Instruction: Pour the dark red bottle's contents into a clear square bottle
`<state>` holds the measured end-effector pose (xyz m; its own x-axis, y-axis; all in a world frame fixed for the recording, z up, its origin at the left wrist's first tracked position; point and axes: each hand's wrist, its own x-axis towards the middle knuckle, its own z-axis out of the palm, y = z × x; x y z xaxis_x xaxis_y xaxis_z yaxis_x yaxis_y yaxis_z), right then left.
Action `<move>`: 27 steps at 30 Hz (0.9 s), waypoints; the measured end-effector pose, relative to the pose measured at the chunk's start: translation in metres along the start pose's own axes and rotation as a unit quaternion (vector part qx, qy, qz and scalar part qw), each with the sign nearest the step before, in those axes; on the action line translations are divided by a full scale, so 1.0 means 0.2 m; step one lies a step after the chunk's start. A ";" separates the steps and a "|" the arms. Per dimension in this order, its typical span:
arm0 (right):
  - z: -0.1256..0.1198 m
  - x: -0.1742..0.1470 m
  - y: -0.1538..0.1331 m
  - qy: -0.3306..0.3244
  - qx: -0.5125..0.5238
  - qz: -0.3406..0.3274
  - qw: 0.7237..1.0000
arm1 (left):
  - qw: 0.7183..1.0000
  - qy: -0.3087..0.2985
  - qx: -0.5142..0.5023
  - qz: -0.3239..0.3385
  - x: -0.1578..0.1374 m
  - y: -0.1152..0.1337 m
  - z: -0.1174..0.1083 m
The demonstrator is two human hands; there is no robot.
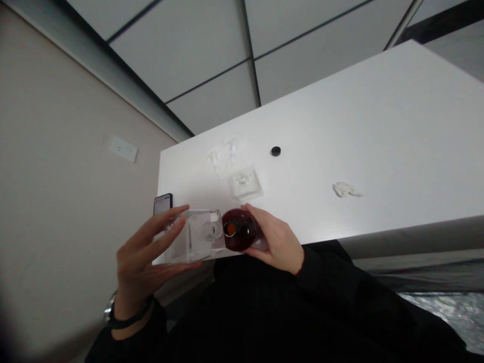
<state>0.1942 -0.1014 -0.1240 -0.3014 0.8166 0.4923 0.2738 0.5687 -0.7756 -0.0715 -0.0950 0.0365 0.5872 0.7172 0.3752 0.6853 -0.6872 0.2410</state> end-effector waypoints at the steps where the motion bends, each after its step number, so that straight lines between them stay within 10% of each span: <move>1: 0.00 0.00 0.00 -0.002 0.002 0.002 1.000 | 1.000 -0.002 0.002 0.000 0.00 0.00 0.00; 27: 0.00 0.00 0.00 -0.008 0.005 0.019 1.000 | 0.999 -0.029 0.018 0.011 0.04 0.02 -0.06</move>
<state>0.1936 -0.1019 -0.1249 -0.3058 0.8354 0.4567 0.2763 0.5369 -0.7971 -0.0697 -0.0927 0.0509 0.6248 0.7087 0.3279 0.6867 -0.6985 0.2012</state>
